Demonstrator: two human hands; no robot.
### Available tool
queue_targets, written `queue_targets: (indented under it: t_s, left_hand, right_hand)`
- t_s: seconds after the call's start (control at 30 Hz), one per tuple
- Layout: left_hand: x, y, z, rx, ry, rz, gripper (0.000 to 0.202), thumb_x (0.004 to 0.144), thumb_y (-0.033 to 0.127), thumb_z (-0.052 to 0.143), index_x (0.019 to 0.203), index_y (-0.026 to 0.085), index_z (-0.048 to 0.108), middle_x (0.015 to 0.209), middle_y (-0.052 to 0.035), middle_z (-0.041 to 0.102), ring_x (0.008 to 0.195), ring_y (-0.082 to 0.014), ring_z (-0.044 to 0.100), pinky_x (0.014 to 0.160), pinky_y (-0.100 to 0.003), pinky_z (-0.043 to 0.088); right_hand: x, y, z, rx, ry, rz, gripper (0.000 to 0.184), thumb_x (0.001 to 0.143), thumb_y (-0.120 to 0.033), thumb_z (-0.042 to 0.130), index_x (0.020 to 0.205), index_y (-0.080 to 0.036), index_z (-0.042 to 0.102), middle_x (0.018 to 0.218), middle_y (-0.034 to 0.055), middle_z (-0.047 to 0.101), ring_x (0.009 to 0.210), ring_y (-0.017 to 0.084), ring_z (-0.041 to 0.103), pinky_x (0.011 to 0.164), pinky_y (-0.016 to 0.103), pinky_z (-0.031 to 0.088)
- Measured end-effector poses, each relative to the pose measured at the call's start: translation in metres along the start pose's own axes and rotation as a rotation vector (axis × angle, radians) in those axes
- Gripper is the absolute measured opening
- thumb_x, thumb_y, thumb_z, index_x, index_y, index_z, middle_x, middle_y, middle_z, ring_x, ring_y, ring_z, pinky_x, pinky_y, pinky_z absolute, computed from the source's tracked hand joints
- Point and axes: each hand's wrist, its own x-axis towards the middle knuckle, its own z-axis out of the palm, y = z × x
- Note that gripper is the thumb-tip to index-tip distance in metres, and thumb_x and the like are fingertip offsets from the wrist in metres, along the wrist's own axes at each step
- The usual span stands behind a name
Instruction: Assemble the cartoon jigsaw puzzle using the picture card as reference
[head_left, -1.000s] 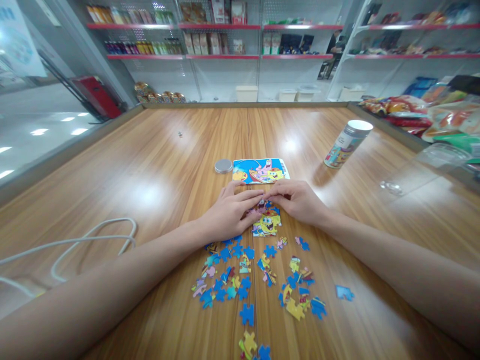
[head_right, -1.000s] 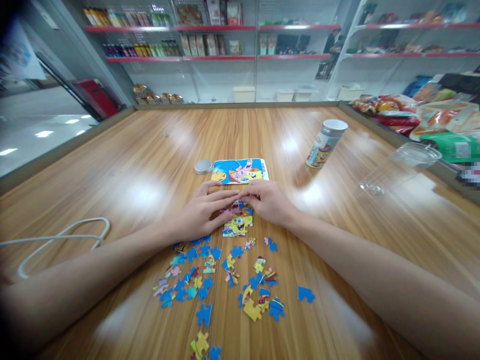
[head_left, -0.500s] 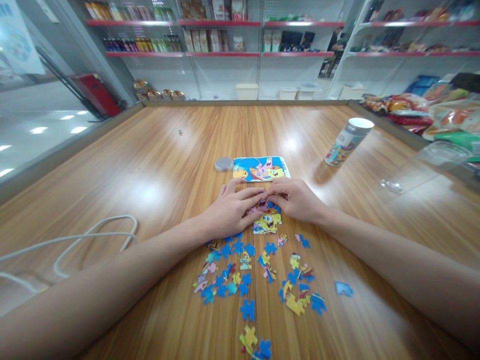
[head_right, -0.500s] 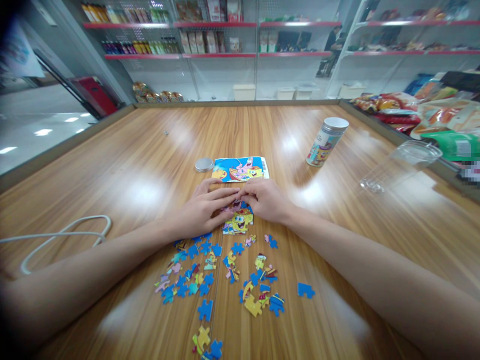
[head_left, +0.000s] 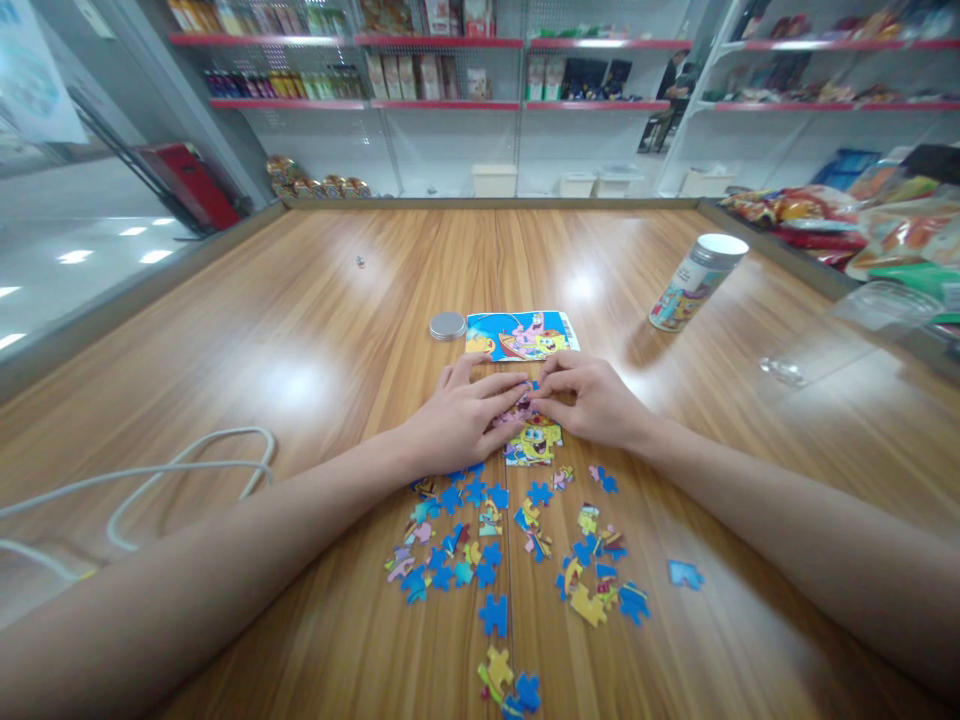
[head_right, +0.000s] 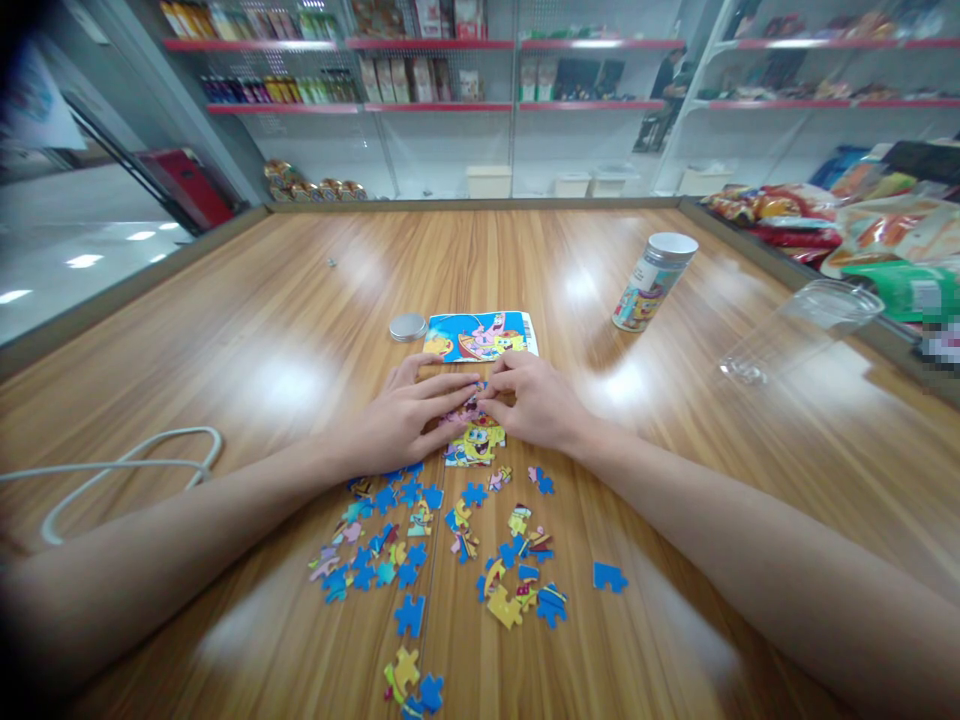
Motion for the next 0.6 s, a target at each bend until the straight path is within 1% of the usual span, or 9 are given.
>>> queue_targets:
  t_s: [0.1,0.17,0.23,0.3,0.4,0.5,0.6]
  left_hand:
    - [0.0003,0.0004,-0.0001,-0.001,0.004,-0.005,0.044,0.104,0.046,0.044,0.141,0.027,0.057,0.149,-0.0043,0.055,0.141,-0.0323,0.036,0.116,-0.062,0.030]
    - [0.0003,0.0003,0.0002,-0.006,0.015,-0.005,0.044,0.103,0.046,0.045,0.142,0.027,0.056,0.148,-0.0045,0.055,0.141,-0.0326,0.036,0.116,-0.062,0.030]
    - [0.0002,0.0002,0.0005,-0.014,0.025,-0.002,0.044,0.103,0.045,0.046,0.142,0.028,0.056,0.148,-0.0046,0.055,0.141,-0.0333,0.036,0.115,-0.062,0.030]
    - [0.0000,0.0003,0.0007,-0.022,0.029,0.001,0.044,0.103,0.044,0.047,0.142,0.028,0.056,0.148,-0.0046,0.056,0.141,-0.0334,0.035,0.115,-0.062,0.029]
    - [-0.0002,0.0007,0.0004,-0.028,0.032,0.004,0.045,0.103,0.044,0.046,0.143,0.027,0.055,0.148,-0.0052,0.056,0.140,-0.0327,0.036,0.116,-0.062,0.028]
    - [0.0000,0.0016,-0.0005,-0.032,0.028,0.003,0.044,0.103,0.045,0.045,0.142,0.026,0.056,0.147,-0.0058,0.056,0.139,-0.0321,0.037,0.117,-0.062,0.026]
    - [0.0001,0.0020,-0.0012,-0.030,0.013,0.002,0.044,0.104,0.045,0.044,0.142,0.026,0.056,0.147,-0.0062,0.057,0.139,-0.0320,0.037,0.117,-0.062,0.026]
  right_hand:
    - [-0.0011,-0.0013,-0.0022,-0.001,-0.038,-0.018,0.010,0.087,-0.022,0.068,0.081,-0.019,0.076,0.092,0.0064,0.063,0.085,0.019,0.060,0.079,0.036,0.051]
    - [-0.0008,-0.0012,-0.0042,0.028,-0.057,-0.021,0.010,0.085,-0.018,0.067,0.088,-0.019,0.076,0.092,0.0062,0.063,0.086,0.019,0.061,0.080,0.036,0.052]
    - [-0.0005,-0.0006,-0.0060,0.059,-0.058,-0.016,0.017,0.083,-0.014,0.067,0.097,-0.019,0.076,0.094,0.0061,0.064,0.087,0.019,0.061,0.080,0.035,0.052]
    - [-0.0005,-0.0004,-0.0071,0.080,-0.053,-0.011,0.020,0.082,-0.014,0.067,0.100,-0.020,0.076,0.095,0.0062,0.064,0.087,0.019,0.061,0.080,0.035,0.052]
    - [-0.0005,-0.0016,-0.0077,0.096,-0.053,-0.004,0.015,0.084,-0.015,0.067,0.095,-0.020,0.076,0.093,0.0061,0.065,0.084,0.018,0.061,0.076,0.033,0.051]
    - [0.0002,-0.0024,-0.0068,0.096,-0.047,0.033,0.011,0.087,-0.020,0.066,0.092,-0.019,0.076,0.086,0.0047,0.064,0.074,0.016,0.059,0.065,0.030,0.047]
    - [0.0007,-0.0014,-0.0039,0.070,-0.019,0.055,0.008,0.088,-0.023,0.068,0.087,-0.019,0.075,0.083,0.0037,0.062,0.072,0.015,0.056,0.064,0.029,0.045]
